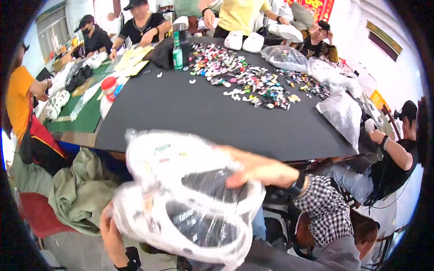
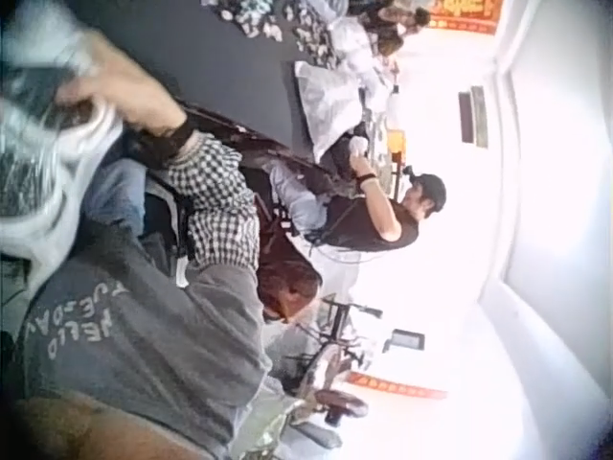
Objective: The recorder is attaching decorative charms to clogs at a manufacturing workstation.
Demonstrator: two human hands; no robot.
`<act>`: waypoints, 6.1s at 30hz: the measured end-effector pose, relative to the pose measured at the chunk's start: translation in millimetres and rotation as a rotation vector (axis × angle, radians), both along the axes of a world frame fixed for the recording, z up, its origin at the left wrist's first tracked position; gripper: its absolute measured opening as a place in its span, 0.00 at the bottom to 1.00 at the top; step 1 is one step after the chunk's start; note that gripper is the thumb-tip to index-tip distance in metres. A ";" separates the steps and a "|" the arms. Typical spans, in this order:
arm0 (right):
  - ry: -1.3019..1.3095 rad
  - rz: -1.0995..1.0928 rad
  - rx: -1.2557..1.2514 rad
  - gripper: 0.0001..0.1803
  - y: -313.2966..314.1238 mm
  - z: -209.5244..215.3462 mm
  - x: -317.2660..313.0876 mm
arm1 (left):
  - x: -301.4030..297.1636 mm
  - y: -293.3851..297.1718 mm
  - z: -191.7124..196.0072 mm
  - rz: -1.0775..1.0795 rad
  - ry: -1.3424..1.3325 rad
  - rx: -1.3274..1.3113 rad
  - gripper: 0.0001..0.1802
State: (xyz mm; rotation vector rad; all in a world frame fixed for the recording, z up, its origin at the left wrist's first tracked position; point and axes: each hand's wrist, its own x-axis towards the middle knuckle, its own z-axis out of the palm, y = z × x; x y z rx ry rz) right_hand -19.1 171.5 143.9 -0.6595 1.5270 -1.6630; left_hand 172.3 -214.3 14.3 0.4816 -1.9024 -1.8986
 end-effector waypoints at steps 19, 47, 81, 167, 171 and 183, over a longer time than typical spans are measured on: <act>0.770 -0.615 0.301 0.43 80.3 -30.2 -30.4 | -159.2 165.9 64.7 -0.301 0.250 -0.655 0.38; -0.123 -0.403 0.023 0.15 -67.1 -117.2 61.1 | -81.3 180.1 30.6 -0.170 0.064 0.074 0.17; 0.127 -1.253 -0.143 0.16 107.1 -88.4 -2.4 | -93.0 196.4 44.2 0.002 0.191 -0.680 0.15; 1.723 -0.152 0.807 0.23 146.8 32.2 -21.6 | -225.8 118.8 114.3 -0.048 0.408 0.357 0.18; 1.549 -0.340 0.756 0.20 170.4 32.2 -37.3 | -227.0 75.8 93.8 -0.036 0.560 -0.022 0.23; 1.259 -0.698 0.871 0.14 216.5 5.6 -24.9 | -243.2 -68.2 32.8 0.101 0.755 0.305 0.32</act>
